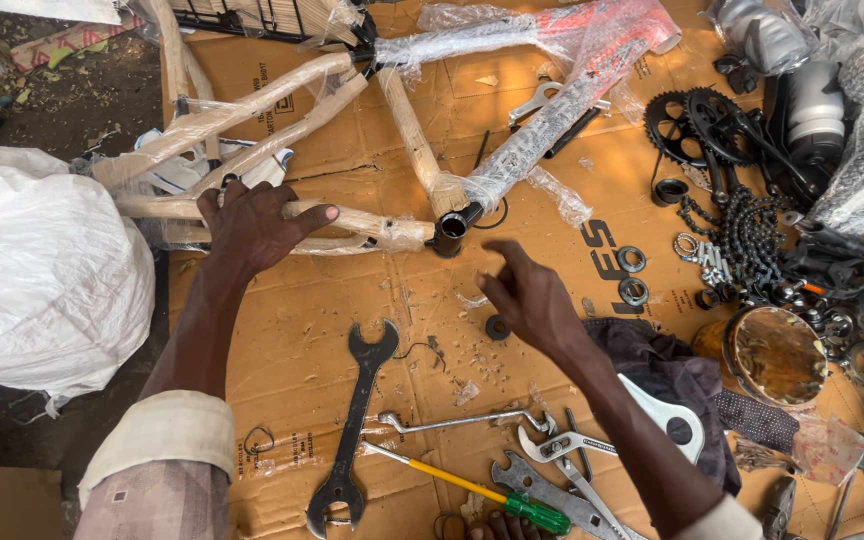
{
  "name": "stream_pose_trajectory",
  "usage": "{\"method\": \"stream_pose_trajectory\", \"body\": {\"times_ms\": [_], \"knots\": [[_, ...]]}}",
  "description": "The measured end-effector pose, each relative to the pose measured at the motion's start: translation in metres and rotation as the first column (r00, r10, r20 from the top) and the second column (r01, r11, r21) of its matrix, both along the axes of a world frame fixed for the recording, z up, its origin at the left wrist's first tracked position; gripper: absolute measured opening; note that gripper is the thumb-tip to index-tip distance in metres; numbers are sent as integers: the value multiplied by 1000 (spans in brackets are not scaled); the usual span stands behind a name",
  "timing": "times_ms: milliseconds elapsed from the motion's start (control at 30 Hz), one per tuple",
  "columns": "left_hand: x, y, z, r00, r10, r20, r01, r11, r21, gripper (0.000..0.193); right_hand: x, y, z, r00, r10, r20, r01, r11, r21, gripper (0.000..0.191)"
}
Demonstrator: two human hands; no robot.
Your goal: The person uses a large open-ended wrench to tighten a nut on the bottom bracket of a bicycle frame. They then remove the nut, insert a black plastic spacer, and re-tighten the nut with the wrench.
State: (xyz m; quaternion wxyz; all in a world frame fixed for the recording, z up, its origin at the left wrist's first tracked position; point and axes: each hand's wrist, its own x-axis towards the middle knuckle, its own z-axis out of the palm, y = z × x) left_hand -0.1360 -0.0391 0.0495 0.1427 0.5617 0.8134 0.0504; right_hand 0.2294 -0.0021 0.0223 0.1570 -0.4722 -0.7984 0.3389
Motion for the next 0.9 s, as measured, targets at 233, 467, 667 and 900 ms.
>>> {"method": "stream_pose_trajectory", "body": {"times_ms": [233, 467, 667, 900], "knots": [[-3, 1, -9, 999, -11, -43, 12, 1000, 22, 88, -54, 24, 13, 986, 111, -125, -136, 967, -214, 54], [-19, 3, -23, 985, -47, -163, 35, 997, -75, 91, -5, -17, 17, 938, -67, -341, 6, 984, -177, 31], [-19, 0, -25, 964, -96, -247, 109, 993, 42, 86, 67, -77, 30, 932, -268, -242, 302, 946, 115, 21], [-10, 11, -46, 861, -60, 506, -28, 986, 165, 81, 205, -89, 45, 806, -591, 38, 444, 646, 621, 38]]}}
